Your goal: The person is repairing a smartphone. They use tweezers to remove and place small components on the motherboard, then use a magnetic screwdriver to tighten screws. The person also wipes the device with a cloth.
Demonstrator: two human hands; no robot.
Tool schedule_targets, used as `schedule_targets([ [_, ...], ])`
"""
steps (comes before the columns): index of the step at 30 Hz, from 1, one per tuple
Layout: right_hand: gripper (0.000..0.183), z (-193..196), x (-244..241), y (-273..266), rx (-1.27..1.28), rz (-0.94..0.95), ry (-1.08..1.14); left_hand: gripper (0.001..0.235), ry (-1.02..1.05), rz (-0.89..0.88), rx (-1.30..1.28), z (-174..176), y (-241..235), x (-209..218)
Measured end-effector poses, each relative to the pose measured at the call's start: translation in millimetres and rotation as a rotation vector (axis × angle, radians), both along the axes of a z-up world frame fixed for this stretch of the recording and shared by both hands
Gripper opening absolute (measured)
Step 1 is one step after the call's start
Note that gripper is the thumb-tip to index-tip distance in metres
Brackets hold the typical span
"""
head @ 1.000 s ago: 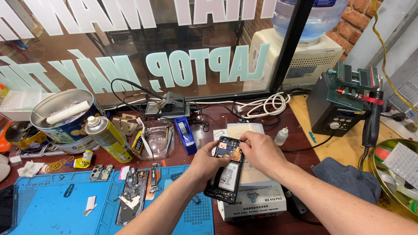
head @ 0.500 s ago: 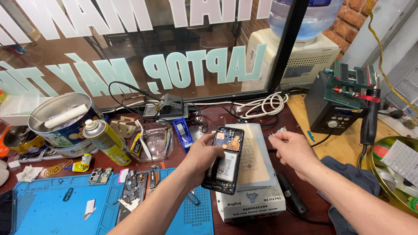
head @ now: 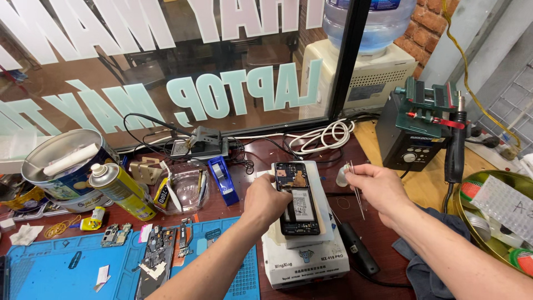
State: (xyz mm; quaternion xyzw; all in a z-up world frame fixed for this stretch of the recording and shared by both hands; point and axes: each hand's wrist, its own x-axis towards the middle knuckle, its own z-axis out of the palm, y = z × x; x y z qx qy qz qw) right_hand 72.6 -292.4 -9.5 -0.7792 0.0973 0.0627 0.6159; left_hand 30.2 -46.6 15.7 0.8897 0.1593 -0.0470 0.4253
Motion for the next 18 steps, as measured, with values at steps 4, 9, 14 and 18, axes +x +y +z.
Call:
schedule_targets([
  [4,0.012,30.2,4.1,11.3,0.258,0.026,0.021,0.037,-0.212,-0.036,0.083,17.5,-4.9,-8.6],
  [9,0.012,71.7,1.5,65.3,0.271,0.247,-0.084,0.031,-0.287,-0.123,-0.245,54.5,-16.8,-14.9],
  [14,0.019,92.8,-11.3,107.2,0.2,0.441,-0.119,0.025,-0.223,-0.019,-0.359,53.4,12.9,-27.5],
  [18,0.023,74.6,-7.2,111.5,0.108,0.356,-0.111,0.021,-0.017,0.19,-0.491,14.4,80.0,-38.0],
])
